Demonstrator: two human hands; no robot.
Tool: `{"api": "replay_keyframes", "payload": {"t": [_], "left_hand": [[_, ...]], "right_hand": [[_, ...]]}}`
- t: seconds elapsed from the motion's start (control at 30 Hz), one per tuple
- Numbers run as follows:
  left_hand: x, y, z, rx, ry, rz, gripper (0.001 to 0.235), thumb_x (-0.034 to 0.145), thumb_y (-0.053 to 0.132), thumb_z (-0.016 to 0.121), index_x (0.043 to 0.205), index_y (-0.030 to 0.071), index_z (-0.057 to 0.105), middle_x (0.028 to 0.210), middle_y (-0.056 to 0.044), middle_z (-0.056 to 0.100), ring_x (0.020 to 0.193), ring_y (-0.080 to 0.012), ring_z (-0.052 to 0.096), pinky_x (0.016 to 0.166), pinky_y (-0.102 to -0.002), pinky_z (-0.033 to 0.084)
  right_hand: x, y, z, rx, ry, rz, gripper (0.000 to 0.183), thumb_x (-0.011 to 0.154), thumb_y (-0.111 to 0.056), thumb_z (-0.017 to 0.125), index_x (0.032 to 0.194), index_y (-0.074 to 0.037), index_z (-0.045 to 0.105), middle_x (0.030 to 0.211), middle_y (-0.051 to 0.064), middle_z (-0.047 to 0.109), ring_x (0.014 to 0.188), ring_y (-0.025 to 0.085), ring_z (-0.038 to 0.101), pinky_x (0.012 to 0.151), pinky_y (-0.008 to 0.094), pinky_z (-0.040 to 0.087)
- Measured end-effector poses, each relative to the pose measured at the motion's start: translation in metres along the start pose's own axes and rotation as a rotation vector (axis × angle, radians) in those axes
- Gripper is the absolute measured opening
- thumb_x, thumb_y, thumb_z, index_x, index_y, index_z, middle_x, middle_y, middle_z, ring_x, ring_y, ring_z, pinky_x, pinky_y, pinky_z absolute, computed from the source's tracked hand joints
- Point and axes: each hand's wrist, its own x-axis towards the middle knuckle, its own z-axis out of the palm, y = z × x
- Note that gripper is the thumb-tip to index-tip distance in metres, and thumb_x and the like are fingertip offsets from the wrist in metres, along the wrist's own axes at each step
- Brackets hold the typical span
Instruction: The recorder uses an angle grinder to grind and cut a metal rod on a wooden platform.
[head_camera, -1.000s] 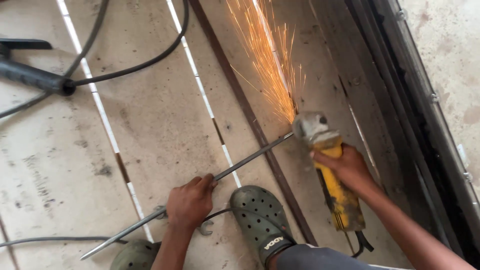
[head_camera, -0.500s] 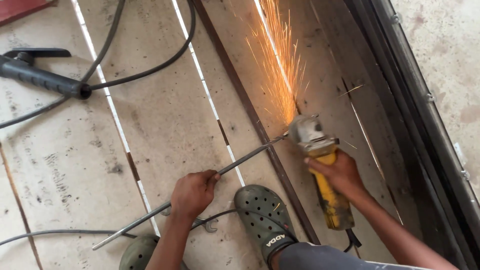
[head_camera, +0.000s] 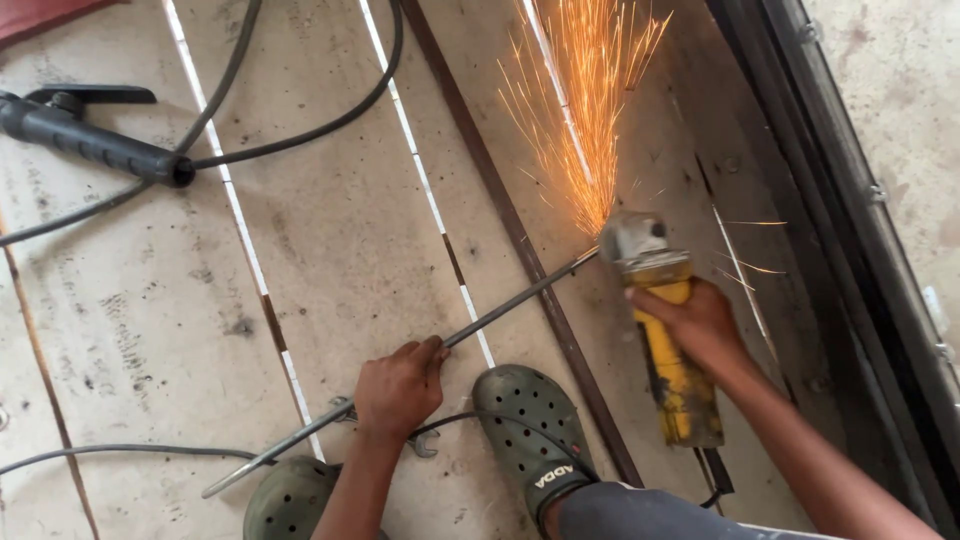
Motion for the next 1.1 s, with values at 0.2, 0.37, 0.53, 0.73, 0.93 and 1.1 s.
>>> {"api": "replay_keyframes", "payload": {"t": [0.2, 0.37, 0.53, 0.73, 0.93, 1.1], "left_hand": [[-0.005, 0.003, -0.003, -0.012, 0.045, 0.031, 0.017, 0.089, 0.02, 0.071, 0.101, 0.009, 0.077, 0.077, -0.008, 0.072, 0.059, -0.0315, 0.068, 0.05, -0.043, 0.052], [-0.007, 0.006, 0.006, -0.034, 0.19, 0.053, 0.015, 0.085, 0.018, 0.075, 0.097, 0.011, 0.078, 0.075, -0.007, 0.071, 0.063, -0.0289, 0.069, 0.053, -0.042, 0.053], [-0.016, 0.01, 0.013, -0.012, 0.285, 0.032, 0.01, 0.081, 0.015, 0.076, 0.088, 0.01, 0.071, 0.083, -0.004, 0.07, 0.078, -0.0258, 0.069, 0.066, -0.04, 0.053], [-0.016, 0.013, 0.015, -0.02, 0.293, 0.02, 0.014, 0.077, 0.014, 0.077, 0.09, 0.012, 0.071, 0.082, -0.002, 0.067, 0.08, -0.0235, 0.068, 0.066, -0.039, 0.051], [-0.018, 0.025, 0.013, 0.005, 0.372, 0.036, 0.014, 0.076, 0.011, 0.075, 0.088, 0.012, 0.068, 0.085, -0.002, 0.065, 0.083, -0.0233, 0.068, 0.066, -0.04, 0.049], [-0.021, 0.022, 0.013, -0.005, 0.367, 0.011, 0.011, 0.079, 0.011, 0.075, 0.087, 0.012, 0.067, 0.083, -0.002, 0.064, 0.081, -0.0227, 0.066, 0.067, -0.039, 0.049]], "right_hand": [[-0.002, -0.006, 0.0, -0.059, 0.006, -0.041, 0.053, 0.076, -0.048, 0.083, 0.105, -0.005, 0.073, 0.085, 0.009, 0.077, 0.072, 0.02, 0.075, 0.068, 0.037, 0.059], [0.01, 0.003, -0.03, 0.196, 0.057, 0.055, 0.053, 0.078, -0.045, 0.08, 0.102, 0.002, 0.071, 0.078, 0.013, 0.074, 0.064, 0.026, 0.071, 0.062, 0.041, 0.058], [0.001, 0.002, -0.034, 0.088, 0.056, 0.093, 0.052, 0.083, -0.046, 0.077, 0.101, 0.003, 0.073, 0.076, 0.015, 0.073, 0.063, 0.026, 0.071, 0.062, 0.039, 0.057], [0.006, 0.004, -0.018, 0.022, -0.003, 0.024, 0.053, 0.076, -0.046, 0.079, 0.105, -0.002, 0.073, 0.08, 0.011, 0.076, 0.068, 0.024, 0.073, 0.064, 0.039, 0.058], [-0.016, -0.026, -0.014, -0.036, -0.005, 0.035, 0.055, 0.079, -0.049, 0.078, 0.103, 0.0, 0.077, 0.081, 0.015, 0.077, 0.069, 0.026, 0.074, 0.065, 0.04, 0.056], [-0.012, -0.016, -0.009, -0.039, -0.029, 0.004, 0.058, 0.076, -0.05, 0.079, 0.102, 0.001, 0.077, 0.081, 0.015, 0.078, 0.069, 0.026, 0.075, 0.066, 0.039, 0.058]]}}
